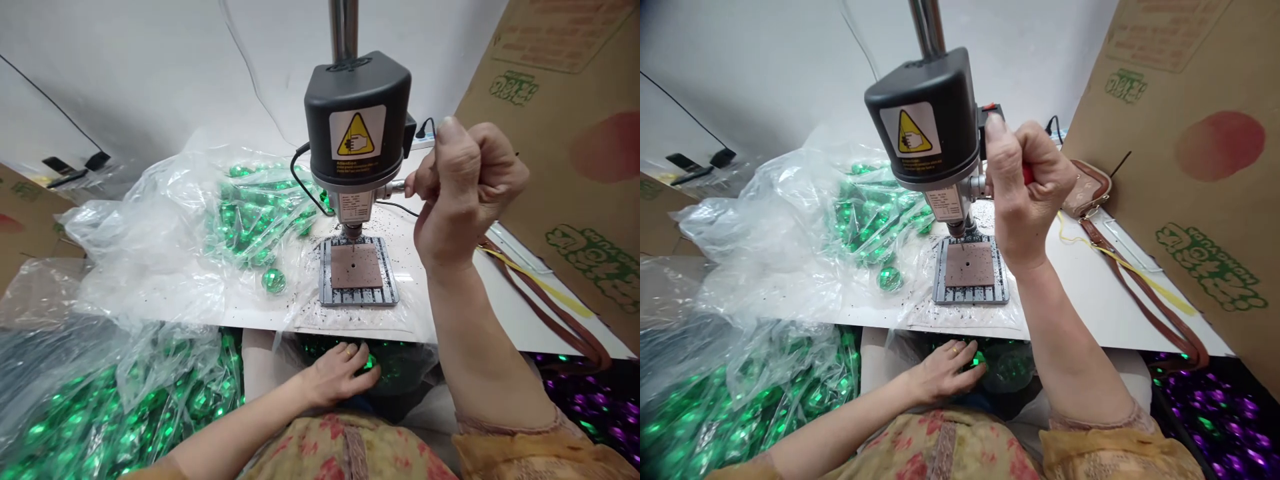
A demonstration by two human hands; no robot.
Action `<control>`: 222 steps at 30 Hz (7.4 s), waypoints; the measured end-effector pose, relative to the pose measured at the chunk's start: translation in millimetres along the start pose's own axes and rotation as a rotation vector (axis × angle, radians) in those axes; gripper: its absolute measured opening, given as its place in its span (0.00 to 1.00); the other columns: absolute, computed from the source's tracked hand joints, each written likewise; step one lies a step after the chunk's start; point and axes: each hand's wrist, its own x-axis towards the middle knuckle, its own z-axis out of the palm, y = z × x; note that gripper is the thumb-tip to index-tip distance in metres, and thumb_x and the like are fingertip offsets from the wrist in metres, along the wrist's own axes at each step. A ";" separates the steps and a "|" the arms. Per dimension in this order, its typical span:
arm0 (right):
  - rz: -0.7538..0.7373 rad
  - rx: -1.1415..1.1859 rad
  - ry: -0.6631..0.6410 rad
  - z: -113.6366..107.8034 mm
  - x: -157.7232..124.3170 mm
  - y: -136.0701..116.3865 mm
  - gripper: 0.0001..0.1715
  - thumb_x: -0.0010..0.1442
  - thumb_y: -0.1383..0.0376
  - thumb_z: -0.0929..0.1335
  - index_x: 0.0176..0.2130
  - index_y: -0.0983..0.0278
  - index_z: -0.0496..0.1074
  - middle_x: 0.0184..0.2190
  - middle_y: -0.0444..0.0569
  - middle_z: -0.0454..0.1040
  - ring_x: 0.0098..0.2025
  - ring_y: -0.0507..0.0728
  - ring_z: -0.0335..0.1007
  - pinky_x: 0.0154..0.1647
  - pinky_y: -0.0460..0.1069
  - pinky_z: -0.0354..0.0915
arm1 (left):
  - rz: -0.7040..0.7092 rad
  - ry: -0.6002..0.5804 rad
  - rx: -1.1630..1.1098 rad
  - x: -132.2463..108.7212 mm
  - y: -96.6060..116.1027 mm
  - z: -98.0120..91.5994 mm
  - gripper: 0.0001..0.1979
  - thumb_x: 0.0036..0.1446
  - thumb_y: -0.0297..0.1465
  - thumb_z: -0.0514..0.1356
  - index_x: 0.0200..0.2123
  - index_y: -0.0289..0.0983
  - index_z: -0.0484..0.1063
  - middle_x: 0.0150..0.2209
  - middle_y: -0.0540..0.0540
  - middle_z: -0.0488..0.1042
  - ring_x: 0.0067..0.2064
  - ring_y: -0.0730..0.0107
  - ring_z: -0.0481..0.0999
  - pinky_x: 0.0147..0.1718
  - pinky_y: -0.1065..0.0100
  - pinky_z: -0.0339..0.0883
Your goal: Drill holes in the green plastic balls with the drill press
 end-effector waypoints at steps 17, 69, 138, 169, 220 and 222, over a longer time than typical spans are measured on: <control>-0.056 0.039 0.049 -0.9 -1.2 6.0 0.24 0.60 0.68 0.68 0.19 0.61 0.54 0.13 0.35 0.50 0.15 0.45 0.48 0.17 0.48 0.48 | -0.507 -0.363 0.305 11.6 -120.2 -110.0 0.27 0.57 0.15 0.51 0.57 0.39 0.68 0.44 0.40 0.76 0.47 0.56 0.76 0.45 0.58 0.73; -0.056 0.018 0.005 -4.4 -7.9 6.0 0.28 0.63 0.61 0.68 0.21 0.61 0.50 0.16 0.37 0.48 0.18 0.46 0.47 0.21 0.49 0.49 | -1.103 0.691 -1.578 82.8 -116.6 -62.6 0.30 0.46 0.35 0.73 0.52 0.39 0.68 0.40 0.46 0.78 0.32 0.71 0.78 0.31 0.70 0.72; -0.199 -0.020 0.108 -9.8 -29.5 21.2 0.31 0.61 0.64 0.67 0.18 0.63 0.43 0.14 0.38 0.44 0.16 0.46 0.41 0.18 0.49 0.48 | -0.814 0.452 -0.909 93.3 -119.1 -20.4 0.27 0.50 0.37 0.72 0.51 0.40 0.69 0.48 0.43 0.75 0.50 0.59 0.75 0.53 0.58 0.67; 0.060 -0.073 0.013 3.9 7.4 -3.2 0.26 0.62 0.69 0.67 0.19 0.60 0.51 0.17 0.36 0.46 0.17 0.44 0.48 0.21 0.46 0.52 | -0.794 0.543 -0.411 85.9 -85.3 -33.1 0.22 0.51 0.36 0.69 0.48 0.38 0.68 0.43 0.44 0.75 0.45 0.61 0.77 0.45 0.61 0.72; -0.026 -0.100 0.073 3.5 -0.1 -2.8 0.25 0.55 0.67 0.66 0.16 0.61 0.49 0.12 0.36 0.47 0.13 0.46 0.49 0.15 0.51 0.53 | -0.873 0.309 -0.571 127.8 -288.6 -29.8 0.23 0.53 0.23 0.60 0.53 0.36 0.72 0.50 0.40 0.78 0.55 0.54 0.74 0.58 0.53 0.65; -0.039 -0.084 0.071 2.9 -0.5 -1.9 0.25 0.55 0.67 0.67 0.16 0.60 0.49 0.12 0.36 0.47 0.13 0.46 0.48 0.14 0.51 0.53 | -0.892 0.350 -0.578 119.6 -273.3 -35.1 0.20 0.58 0.28 0.58 0.54 0.37 0.71 0.47 0.41 0.78 0.51 0.55 0.75 0.55 0.53 0.67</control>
